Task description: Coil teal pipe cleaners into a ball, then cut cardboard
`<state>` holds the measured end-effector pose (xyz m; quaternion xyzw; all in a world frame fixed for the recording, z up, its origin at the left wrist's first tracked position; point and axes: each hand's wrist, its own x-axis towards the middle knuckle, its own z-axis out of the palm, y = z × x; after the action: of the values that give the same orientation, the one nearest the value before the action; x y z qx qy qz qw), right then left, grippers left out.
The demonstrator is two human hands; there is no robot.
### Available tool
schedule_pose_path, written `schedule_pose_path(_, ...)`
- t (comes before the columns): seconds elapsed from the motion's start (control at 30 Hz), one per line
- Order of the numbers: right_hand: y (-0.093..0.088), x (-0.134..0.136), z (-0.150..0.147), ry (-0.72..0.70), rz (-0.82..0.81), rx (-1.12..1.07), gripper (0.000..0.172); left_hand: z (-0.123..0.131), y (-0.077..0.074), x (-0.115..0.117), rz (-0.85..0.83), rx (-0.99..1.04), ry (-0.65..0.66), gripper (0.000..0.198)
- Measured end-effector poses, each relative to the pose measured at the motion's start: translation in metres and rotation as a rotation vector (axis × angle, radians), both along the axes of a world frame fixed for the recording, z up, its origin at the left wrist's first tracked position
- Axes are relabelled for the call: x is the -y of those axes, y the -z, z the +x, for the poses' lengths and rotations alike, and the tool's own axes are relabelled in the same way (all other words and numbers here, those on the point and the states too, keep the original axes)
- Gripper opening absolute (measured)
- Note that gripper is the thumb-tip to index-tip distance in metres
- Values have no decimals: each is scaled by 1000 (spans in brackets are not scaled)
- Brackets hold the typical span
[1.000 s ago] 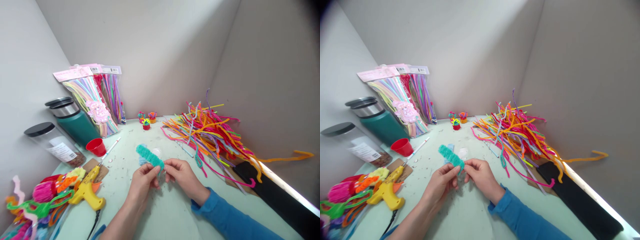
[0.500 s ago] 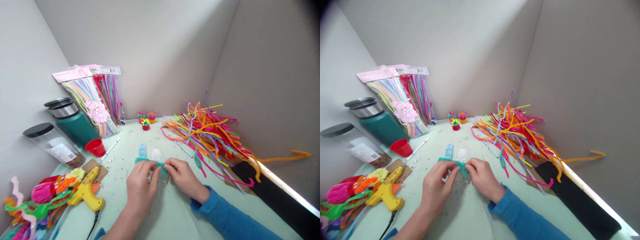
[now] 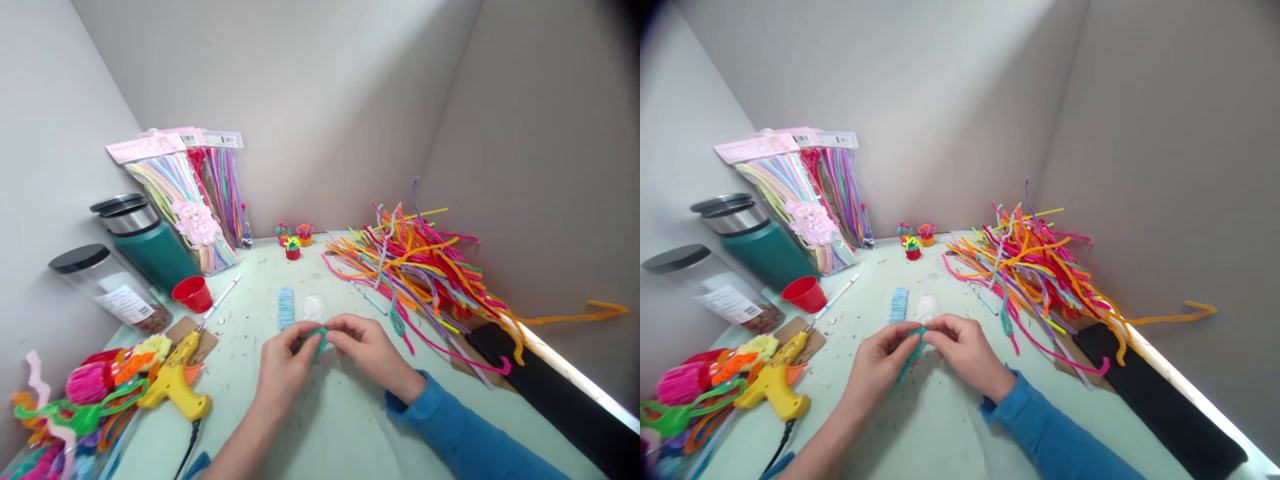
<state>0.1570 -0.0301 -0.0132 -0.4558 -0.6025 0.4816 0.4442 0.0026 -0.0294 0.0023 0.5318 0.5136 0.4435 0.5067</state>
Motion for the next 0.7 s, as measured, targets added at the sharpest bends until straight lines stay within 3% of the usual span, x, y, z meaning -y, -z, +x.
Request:
schedule_pose_path(0.17,2,1,-3,53,54,11,15,4,-5,0,-187,241,-34,29)
schedule_pose_path(0.7,1,6,-9,86,144,23,10,1,1,3,-352,449,82,25)
